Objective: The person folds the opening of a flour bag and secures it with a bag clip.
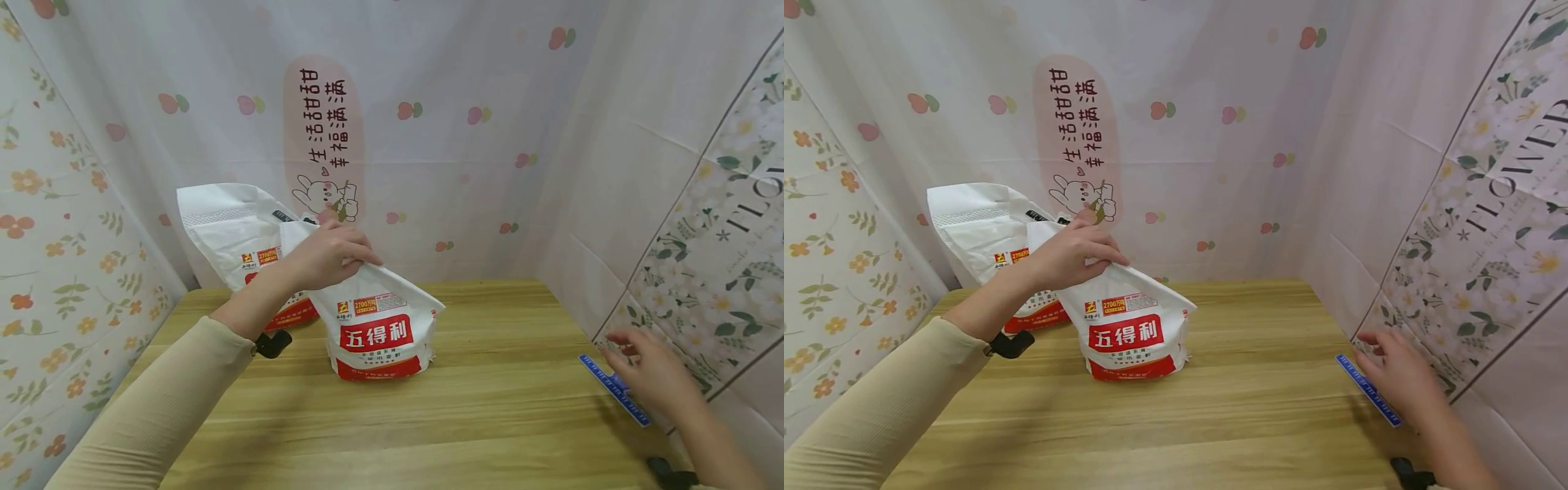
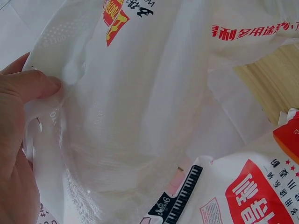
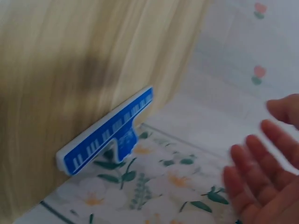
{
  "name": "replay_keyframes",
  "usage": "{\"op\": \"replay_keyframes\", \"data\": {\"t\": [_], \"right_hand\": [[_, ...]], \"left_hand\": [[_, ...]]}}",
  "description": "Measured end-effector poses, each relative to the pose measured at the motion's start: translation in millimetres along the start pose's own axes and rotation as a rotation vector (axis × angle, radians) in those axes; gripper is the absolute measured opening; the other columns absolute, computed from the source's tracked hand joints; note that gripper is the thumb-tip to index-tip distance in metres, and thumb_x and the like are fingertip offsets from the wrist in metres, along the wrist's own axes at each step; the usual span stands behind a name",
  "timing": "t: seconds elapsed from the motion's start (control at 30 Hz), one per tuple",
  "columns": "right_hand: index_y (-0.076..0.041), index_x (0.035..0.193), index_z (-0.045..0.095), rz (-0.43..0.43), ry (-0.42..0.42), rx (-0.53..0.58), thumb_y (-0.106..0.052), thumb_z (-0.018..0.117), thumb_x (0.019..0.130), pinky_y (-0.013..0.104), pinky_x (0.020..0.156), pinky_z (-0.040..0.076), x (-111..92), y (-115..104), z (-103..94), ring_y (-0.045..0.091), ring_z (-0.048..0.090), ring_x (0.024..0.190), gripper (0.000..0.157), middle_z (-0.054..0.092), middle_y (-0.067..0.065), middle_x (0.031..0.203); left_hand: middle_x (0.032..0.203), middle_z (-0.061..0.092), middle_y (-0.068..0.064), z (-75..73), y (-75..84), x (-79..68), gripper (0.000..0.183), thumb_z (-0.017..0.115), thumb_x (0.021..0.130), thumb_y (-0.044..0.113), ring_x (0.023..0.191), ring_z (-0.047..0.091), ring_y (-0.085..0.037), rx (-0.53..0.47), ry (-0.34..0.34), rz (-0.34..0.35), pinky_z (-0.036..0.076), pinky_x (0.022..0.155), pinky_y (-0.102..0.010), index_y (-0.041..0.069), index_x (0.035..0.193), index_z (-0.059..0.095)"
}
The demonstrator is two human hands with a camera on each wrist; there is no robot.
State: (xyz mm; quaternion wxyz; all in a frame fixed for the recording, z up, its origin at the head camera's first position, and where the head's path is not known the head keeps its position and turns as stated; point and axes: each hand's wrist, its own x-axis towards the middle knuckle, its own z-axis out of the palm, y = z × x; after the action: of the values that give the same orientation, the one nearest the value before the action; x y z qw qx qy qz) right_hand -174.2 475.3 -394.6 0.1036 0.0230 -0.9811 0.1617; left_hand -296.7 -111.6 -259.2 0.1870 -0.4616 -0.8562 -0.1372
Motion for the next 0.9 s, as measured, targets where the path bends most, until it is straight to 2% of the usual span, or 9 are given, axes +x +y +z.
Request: {"op": "replay_keyframes", "data": {"t": [0.07, 0.2, 0.4, 0.43, 0.53, 0.63, 0.9], "right_hand": [[0.006, 0.142, 0.06, 0.033, -0.082, -0.017, -0.029, 0.065, 0.11, 0.067, 0.082, 0.058, 2.7, 8.9, -1.7, 0.058, 0.065, 0.115, 0.048, 0.056, 0.039, 0.139], [0.01, 0.144, 0.058, 0.077, -0.205, -0.083, -0.027, 0.064, 0.109, 0.068, 0.084, 0.057, 7.5, 22.5, 2.3, 0.061, 0.065, 0.115, 0.051, 0.055, 0.045, 0.138], [0.01, 0.148, 0.054, 0.153, -0.323, -0.162, -0.03, 0.064, 0.108, 0.084, 0.098, 0.044, 10.6, 35.5, 12.2, 0.075, 0.047, 0.129, 0.057, 0.05, 0.051, 0.144], [0.01, 0.148, 0.053, 0.167, -0.335, -0.172, -0.03, 0.064, 0.108, 0.084, 0.098, 0.044, 11.0, 37.2, 13.6, 0.076, 0.046, 0.128, 0.058, 0.049, 0.052, 0.143], [0.011, 0.147, 0.051, 0.179, -0.361, -0.188, -0.027, 0.067, 0.106, 0.079, 0.091, 0.051, 12.0, 41.7, 18.5, 0.072, 0.056, 0.118, 0.058, 0.049, 0.054, 0.136], [0.012, 0.145, 0.053, 0.18, -0.369, -0.18, -0.021, 0.069, 0.105, 0.074, 0.088, 0.054, 13.5, 44.6, 22.4, 0.067, 0.063, 0.113, 0.055, 0.054, 0.052, 0.13], [0.01, 0.131, 0.066, 0.124, -0.313, -0.182, -0.01, 0.075, 0.099, 0.072, 0.09, 0.055, 14.1, 51.2, 33.4, 0.062, 0.065, 0.11, 0.039, 0.067, 0.042, 0.121]], "left_hand": [[0.113, 0.082, -0.005, -0.3, 0.1, -0.2, 0.028, 0.079, 0.097, 0.003, 0.115, 0.073, -0.028, -0.001, 0.0, -0.001, 0.046, 0.113, -0.056, 0.018, 0.119, 0.086], [0.113, 0.082, -0.004, -0.9, 0.4, -0.4, 0.028, 0.079, 0.097, 0.003, 0.115, 0.073, -0.028, 0.0, 0.004, 0.004, 0.046, 0.111, -0.056, 0.019, 0.118, 0.087], [0.112, 0.082, -0.004, -0.6, -0.9, 0.5, 0.027, 0.079, 0.097, 0.003, 0.114, 0.073, -0.028, 0.004, 0.004, 0.01, 0.047, 0.109, -0.055, 0.018, 0.118, 0.087], [0.112, 0.082, -0.004, -0.8, -0.7, 0.8, 0.026, 0.079, 0.097, 0.003, 0.114, 0.073, -0.028, 0.005, 0.002, 0.007, 0.047, 0.109, -0.054, 0.018, 0.118, 0.087], [0.113, 0.082, -0.004, -1.1, -0.3, 1.0, 0.026, 0.079, 0.098, 0.004, 0.114, 0.072, -0.028, 0.002, -0.002, 0.0, 0.046, 0.11, -0.054, 0.018, 0.118, 0.087], [0.113, 0.082, -0.005, -0.9, 0.1, 0.8, 0.026, 0.079, 0.098, 0.003, 0.114, 0.072, -0.028, 0.001, -0.003, -0.005, 0.046, 0.11, -0.055, 0.018, 0.118, 0.087], [0.113, 0.082, -0.004, 0.0, -0.1, 1.9, 0.026, 0.078, 0.098, 0.004, 0.114, 0.072, -0.027, 0.004, -0.004, -0.003, 0.046, 0.109, -0.054, 0.018, 0.118, 0.086]]}}
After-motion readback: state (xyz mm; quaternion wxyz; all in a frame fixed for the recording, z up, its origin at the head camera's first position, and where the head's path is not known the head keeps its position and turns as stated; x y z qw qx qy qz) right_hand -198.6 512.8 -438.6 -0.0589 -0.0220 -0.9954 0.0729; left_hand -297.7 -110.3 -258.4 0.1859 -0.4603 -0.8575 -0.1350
